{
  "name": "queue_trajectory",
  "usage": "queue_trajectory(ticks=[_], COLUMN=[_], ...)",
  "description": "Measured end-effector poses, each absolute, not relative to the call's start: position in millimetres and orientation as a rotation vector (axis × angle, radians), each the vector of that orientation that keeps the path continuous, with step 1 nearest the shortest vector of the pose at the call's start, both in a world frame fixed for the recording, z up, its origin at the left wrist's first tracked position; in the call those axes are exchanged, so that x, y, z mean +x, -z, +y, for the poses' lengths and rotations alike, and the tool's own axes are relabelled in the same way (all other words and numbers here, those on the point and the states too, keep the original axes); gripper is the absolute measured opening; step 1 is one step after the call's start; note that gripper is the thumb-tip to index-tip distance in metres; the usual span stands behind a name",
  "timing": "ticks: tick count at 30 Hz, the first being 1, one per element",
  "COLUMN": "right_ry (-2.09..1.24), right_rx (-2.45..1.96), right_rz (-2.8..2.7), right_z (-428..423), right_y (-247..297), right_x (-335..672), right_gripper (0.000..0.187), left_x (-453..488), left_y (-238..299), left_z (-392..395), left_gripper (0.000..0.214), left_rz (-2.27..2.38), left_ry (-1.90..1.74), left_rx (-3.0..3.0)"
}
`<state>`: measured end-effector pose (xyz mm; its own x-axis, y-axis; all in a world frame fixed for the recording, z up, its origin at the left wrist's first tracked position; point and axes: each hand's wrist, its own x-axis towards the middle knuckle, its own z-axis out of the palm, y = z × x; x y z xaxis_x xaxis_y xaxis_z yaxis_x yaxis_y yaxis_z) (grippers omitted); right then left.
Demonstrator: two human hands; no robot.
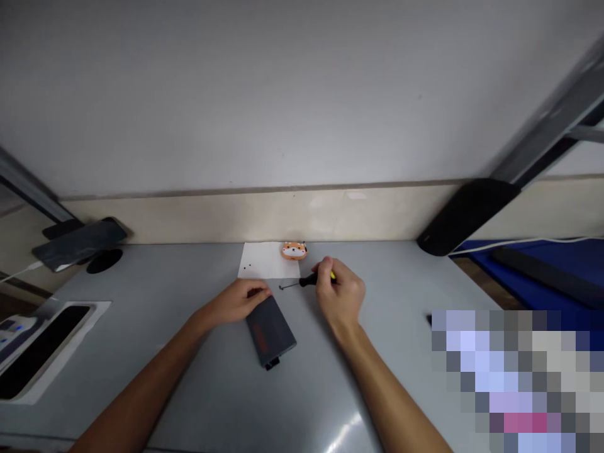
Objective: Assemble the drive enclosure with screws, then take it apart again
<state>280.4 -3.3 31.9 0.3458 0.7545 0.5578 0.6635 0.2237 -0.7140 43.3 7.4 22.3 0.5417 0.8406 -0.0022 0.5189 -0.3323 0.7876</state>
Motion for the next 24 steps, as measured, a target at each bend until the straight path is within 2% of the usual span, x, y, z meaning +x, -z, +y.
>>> queue_trajectory(ticks=[2,8,17,24], right_ry=[-0.137,-0.018,-0.005,-0.037], right_rx=[-1.464,-1.444,-1.507,-1.369], right_rz=[-1.385,-1.396,-1.334,-1.378], right_z=[-4,-9,-6,-11], right_y=[-29,-29,-33,-29], right_x=[276,272,278,272], right_gripper=[0.049,0.048,0.047,0.049], left_x=[42,31,34,37], left_y=[-18,-7,-1,-1], left_z=[12,24,22,18], left_gripper=[0.033,0.021,0.024,0.028], left_rz=[1.153,1.377,1.375,1.322], left_ry=[-0.595,-0.735,-0.775,-0.753], left_rx=[2.000,2.185,2.298,2.256])
